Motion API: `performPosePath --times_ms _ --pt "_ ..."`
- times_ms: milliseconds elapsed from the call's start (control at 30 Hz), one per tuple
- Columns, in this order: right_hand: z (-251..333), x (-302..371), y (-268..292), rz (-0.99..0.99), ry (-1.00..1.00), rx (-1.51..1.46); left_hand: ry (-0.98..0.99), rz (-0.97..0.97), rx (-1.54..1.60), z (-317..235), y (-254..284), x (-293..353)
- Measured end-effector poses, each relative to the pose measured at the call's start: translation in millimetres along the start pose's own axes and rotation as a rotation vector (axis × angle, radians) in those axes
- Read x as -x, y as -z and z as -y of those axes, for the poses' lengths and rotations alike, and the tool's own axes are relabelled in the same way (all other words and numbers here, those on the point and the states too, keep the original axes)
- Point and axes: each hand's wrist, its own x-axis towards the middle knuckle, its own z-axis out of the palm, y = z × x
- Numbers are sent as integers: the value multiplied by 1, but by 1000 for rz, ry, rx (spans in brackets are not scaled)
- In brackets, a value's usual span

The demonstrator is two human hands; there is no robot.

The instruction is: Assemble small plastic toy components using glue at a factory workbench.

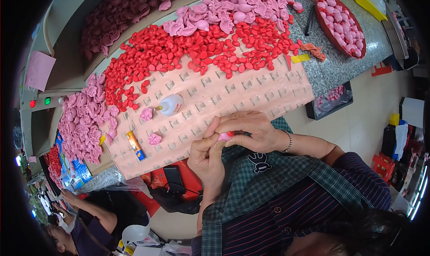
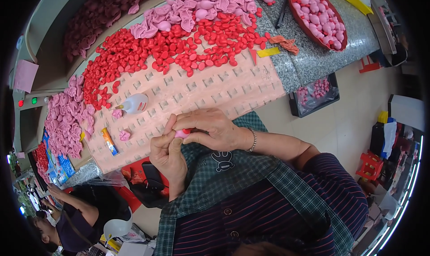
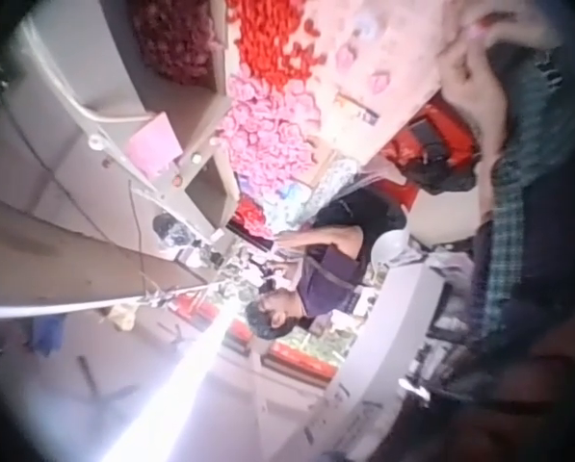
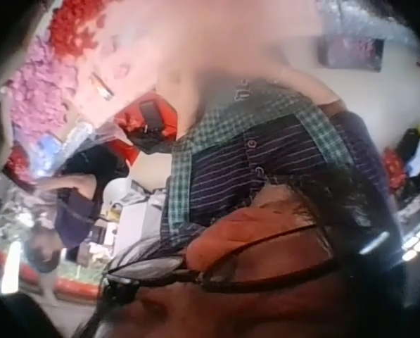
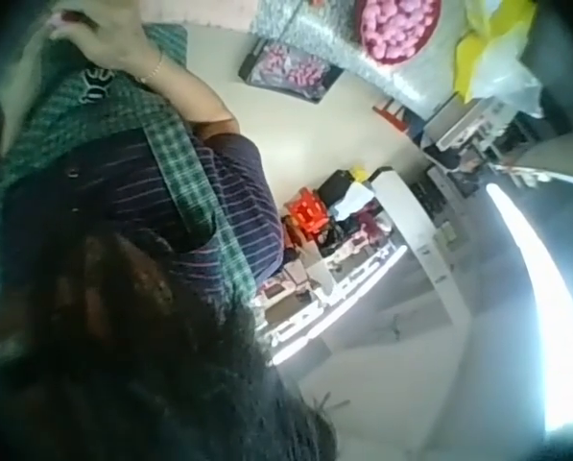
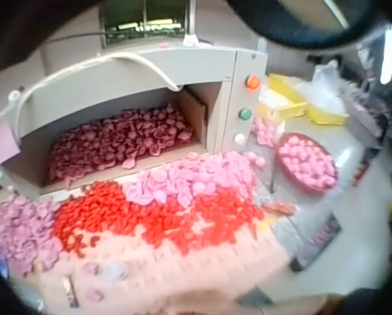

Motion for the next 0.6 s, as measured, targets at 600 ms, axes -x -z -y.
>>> performPosePath --times_ms 600 --pt "0 -3 -3 -33 54 42 49 27 40 -1 5 -1"
